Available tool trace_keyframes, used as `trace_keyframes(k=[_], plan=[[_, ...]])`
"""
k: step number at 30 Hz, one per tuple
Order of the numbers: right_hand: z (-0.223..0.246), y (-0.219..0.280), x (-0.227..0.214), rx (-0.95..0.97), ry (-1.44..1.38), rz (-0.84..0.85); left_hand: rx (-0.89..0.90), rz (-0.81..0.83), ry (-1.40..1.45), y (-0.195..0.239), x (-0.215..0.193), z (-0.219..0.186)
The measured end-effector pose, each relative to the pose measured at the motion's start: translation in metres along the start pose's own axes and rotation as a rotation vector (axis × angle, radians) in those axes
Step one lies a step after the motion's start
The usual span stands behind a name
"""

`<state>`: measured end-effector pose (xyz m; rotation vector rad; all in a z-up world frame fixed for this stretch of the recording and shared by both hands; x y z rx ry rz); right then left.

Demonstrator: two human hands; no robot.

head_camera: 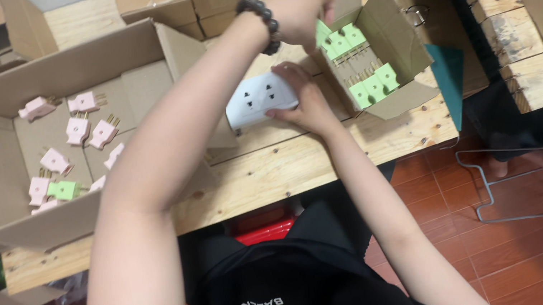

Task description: The person assembles power adapters by joining different colored components together and places the finished units into small cardboard boxes.

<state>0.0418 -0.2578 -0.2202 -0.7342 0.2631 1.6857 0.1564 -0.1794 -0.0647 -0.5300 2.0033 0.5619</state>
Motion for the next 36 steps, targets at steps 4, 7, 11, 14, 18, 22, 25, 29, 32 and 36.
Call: trace_keyframes(k=[4, 7, 11, 14, 18, 22, 25, 29, 32, 36], plan=[[-0.003, 0.001, 0.0, 0.096, -0.062, 0.018, 0.095, 0.064, -0.077, -0.056, 0.018, -0.008], [0.003, -0.002, -0.002, 0.068, -0.099, 0.017, 0.162, 0.208, -0.251, -0.088, 0.043, -0.006], [-0.015, -0.002, 0.006, 0.097, -0.11, 0.016, 0.064, 0.284, -0.275, -0.112, 0.062, -0.003], [-0.039, 0.002, 0.018, 0.096, -0.113, -0.007, 0.098, 0.317, -0.49, -0.115, 0.068, -0.01], [-0.049, 0.003, 0.023, 0.173, -0.098, -0.016, 0.09, 0.372, -0.557, -0.134, 0.089, 0.002], [-0.038, 0.002, 0.02, 0.203, -0.136, -0.018, 0.072, 0.424, -0.648, -0.157, 0.107, 0.016], [-0.043, 0.005, 0.021, 0.222, -0.157, -0.017, 0.107, 0.419, -0.692, -0.155, 0.103, 0.013], [-0.046, 0.002, 0.023, 0.205, -0.106, 0.002, 0.106, 0.445, -0.711, -0.144, 0.098, 0.004], [-0.034, 0.006, 0.018, 0.209, -0.145, 0.005, 0.177, 0.351, -0.706, -0.141, 0.102, -0.003], [-0.023, -0.003, 0.01, 0.268, -0.197, 0.027, 0.163, 0.478, -0.681, -0.135, 0.096, -0.016]])
Point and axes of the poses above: each hand's wrist, its own y-axis away from the middle knuckle, its own x-axis out of the palm, z = x × y, the point moved 2 cm from there along -y, towards the middle knuckle, and after that the axes turned 9 degrees about x, right-handed, at the moved point
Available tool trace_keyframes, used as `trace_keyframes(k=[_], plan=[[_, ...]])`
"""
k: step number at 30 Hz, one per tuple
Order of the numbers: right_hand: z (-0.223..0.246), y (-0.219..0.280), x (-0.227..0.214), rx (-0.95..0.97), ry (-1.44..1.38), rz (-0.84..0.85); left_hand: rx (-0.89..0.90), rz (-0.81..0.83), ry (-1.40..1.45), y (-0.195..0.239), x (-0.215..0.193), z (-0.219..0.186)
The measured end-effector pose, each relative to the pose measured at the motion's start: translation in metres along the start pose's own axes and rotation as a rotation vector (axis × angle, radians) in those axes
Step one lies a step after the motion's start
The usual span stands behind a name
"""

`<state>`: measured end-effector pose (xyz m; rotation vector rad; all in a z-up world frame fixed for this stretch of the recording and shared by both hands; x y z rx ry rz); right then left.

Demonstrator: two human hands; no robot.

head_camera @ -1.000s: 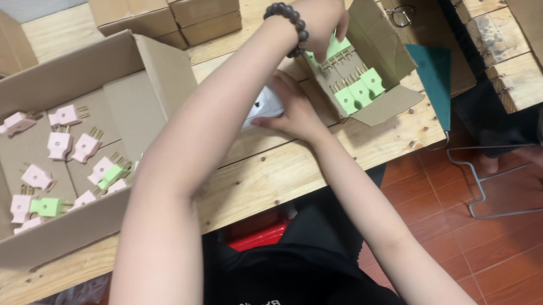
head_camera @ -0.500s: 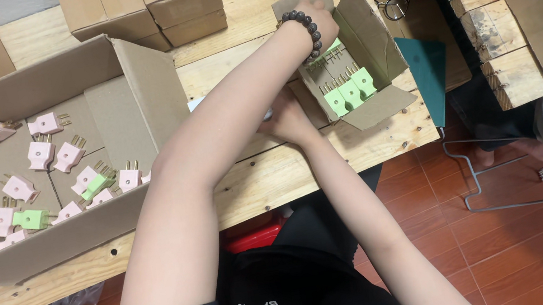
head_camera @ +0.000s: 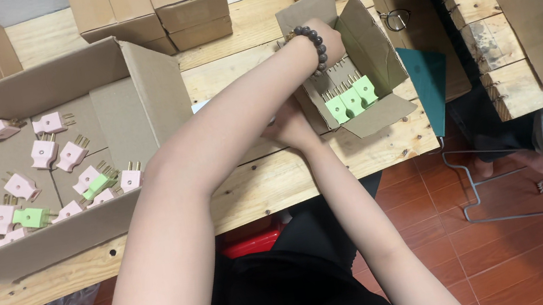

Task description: The person assembles power adapters by joining different colored components together and places the finished units into small cardboard boxes.

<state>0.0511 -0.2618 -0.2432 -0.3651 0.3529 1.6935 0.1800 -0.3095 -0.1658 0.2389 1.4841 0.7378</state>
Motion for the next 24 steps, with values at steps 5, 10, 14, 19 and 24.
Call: trace_keyframes(k=[5, 10, 14, 19, 24], plan=[[-0.002, 0.007, 0.004, 0.059, -0.016, 0.018, -0.113, 0.106, 0.182, -0.023, 0.01, 0.002], [0.003, 0.004, 0.003, 0.112, -0.032, 0.028, -0.026, -0.082, 0.131, 0.014, 0.002, 0.005], [0.025, 0.008, -0.008, -0.167, 0.054, 0.005, 0.022, -0.301, 0.019, 0.083, -0.001, 0.025], [0.021, 0.007, -0.007, -0.274, 0.175, 0.008, -0.079, -0.723, -0.136, 0.211, 0.034, 0.057], [0.025, 0.014, -0.007, -0.187, 0.13, 0.034, -0.276, -0.594, 0.201, 0.332, 0.105, 0.061]])
Point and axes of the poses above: each hand's wrist, its own y-axis away from the middle knuckle, its own x-axis out of the palm, z = x × y, the point moved 2 cm from there along -y, towards the middle knuckle, and after that the axes turned 9 degrees about x, right-handed, at the moved point
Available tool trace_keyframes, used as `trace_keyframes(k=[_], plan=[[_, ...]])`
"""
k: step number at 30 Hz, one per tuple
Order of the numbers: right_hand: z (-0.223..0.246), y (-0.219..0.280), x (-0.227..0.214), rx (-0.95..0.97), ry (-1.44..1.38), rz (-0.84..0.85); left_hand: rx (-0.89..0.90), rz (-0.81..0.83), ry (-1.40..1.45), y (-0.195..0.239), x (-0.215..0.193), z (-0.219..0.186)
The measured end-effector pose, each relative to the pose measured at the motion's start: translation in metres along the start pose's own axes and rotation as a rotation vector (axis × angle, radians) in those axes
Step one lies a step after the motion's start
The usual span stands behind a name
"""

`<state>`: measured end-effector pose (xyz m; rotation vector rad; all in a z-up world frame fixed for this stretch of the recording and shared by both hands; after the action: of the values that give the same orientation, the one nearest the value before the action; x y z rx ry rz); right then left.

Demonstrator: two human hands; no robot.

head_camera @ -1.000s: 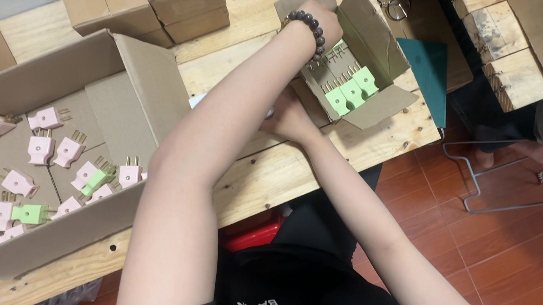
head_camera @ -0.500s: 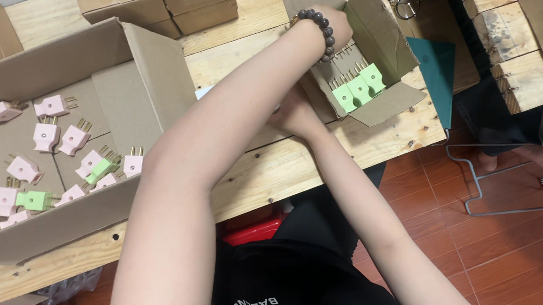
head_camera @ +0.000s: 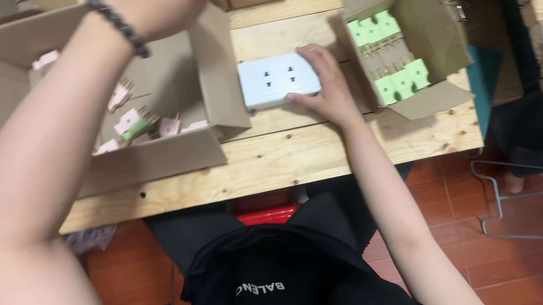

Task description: The person assembles power adapters by joining different colored components together and places the finished units into small cardboard boxes.

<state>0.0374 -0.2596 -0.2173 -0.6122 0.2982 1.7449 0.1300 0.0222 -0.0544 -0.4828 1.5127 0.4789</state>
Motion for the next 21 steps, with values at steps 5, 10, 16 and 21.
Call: trace_keyframes(k=[5, 10, 16, 21], plan=[[0.001, -0.001, 0.003, -0.025, 0.042, 0.028, -0.329, 0.166, -0.121, 0.121, 0.01, 0.04], [0.003, -0.001, 0.002, -0.061, 0.062, 0.002, -0.707, 0.569, 0.027, 0.186, 0.037, 0.057], [0.009, 0.0, 0.002, -0.092, 0.059, -0.007, -0.573, 0.494, 0.365, 0.199, 0.058, 0.036], [0.015, 0.002, 0.004, -0.042, 0.058, 0.006, -0.559, 0.575, 0.458, 0.184, 0.067, -0.006]])
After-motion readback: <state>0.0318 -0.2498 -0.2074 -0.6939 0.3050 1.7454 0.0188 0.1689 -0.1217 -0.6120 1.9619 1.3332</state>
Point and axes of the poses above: each hand's wrist, its own y-axis away from the middle knuckle, its own x-axis out of the palm, z = x × y, the point moved 2 cm from there along -y, towards the middle knuckle, and after that the axes turned 9 degrees about x, right-handed, at the moved point
